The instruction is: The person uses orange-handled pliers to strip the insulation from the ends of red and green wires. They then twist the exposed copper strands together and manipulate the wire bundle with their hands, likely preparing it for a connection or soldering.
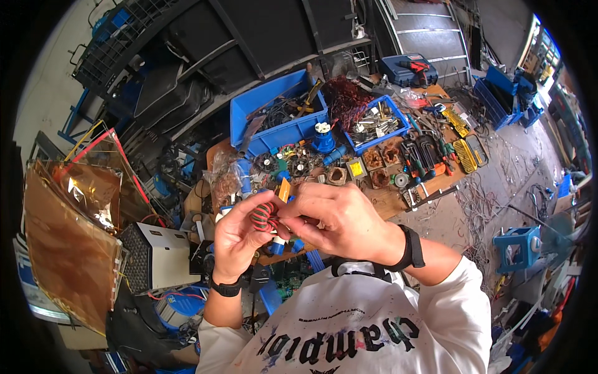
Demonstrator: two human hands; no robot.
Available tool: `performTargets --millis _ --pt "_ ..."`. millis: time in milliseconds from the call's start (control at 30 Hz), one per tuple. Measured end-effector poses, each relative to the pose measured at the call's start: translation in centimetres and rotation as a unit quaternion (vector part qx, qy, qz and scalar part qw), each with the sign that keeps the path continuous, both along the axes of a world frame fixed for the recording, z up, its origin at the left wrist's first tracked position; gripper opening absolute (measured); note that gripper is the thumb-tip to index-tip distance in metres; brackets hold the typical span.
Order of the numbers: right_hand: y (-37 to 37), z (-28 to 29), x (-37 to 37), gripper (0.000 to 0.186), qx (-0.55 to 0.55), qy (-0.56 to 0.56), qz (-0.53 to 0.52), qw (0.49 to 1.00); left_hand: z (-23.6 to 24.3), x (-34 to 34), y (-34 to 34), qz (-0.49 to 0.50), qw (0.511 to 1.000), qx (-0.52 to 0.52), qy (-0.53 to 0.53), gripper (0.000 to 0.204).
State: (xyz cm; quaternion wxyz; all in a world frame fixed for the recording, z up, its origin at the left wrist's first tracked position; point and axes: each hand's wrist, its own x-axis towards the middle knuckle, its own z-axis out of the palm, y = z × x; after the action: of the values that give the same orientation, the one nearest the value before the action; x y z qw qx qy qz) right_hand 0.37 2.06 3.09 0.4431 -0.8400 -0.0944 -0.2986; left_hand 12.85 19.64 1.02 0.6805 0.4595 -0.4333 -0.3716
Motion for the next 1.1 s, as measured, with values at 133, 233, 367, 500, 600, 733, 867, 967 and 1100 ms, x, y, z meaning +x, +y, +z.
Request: performTargets --millis 133,233,367,500,600,733,867,967,1100 --pt "0.5 -0.7 0.2 0.007 0.005 -0.030 -0.019 0.999 -0.1 -0.8 -0.6 0.049 0.998 0.010 -0.027 0.056" --pt "1.0 -0.1 -0.3 0.009 0.158 0.100 -0.002 0.982 0.5 -1.4 -0.6 0.109 0.993 0.009 -0.040 0.051" --pt "0.3 -1.4 -0.6 0.015 0.283 0.106 0.057 0.951 0.8 -1.2 -0.4 0.183 0.980 0.004 -0.079 0.049" --pt "-0.6 -2.8 -1.4 0.012 0.360 0.191 0.051 0.912 1.0 -1.0 -0.1 0.198 0.974 -0.020 -0.105 0.049" --pt "-0.3 -3.1 -1.0 0.008 0.297 0.084 0.022 0.951 1.1 -1.3 -0.2 0.187 0.974 -0.018 -0.125 0.048" --pt "0.2 -2.5 -0.8 0.004 0.197 0.047 -0.008 0.979 1.6 -1.5 -0.3 0.157 0.976 -0.042 -0.145 0.046" --pt "0.1 -2.5 -1.2 0.004 0.196 0.043 -0.008 0.980 1.8 -1.1 0.1 0.141 0.974 -0.007 -0.176 0.051" --pt "0.5 -1.9 -1.2 0.005 0.186 0.056 0.009 0.981 1.7 -1.0 0.3 0.121 0.980 -0.001 -0.161 0.051" --pt "0.9 -2.0 -1.3 0.008 0.247 0.065 0.028 0.966 1.7 -1.4 0.2 0.125 0.983 -0.011 -0.132 0.050"
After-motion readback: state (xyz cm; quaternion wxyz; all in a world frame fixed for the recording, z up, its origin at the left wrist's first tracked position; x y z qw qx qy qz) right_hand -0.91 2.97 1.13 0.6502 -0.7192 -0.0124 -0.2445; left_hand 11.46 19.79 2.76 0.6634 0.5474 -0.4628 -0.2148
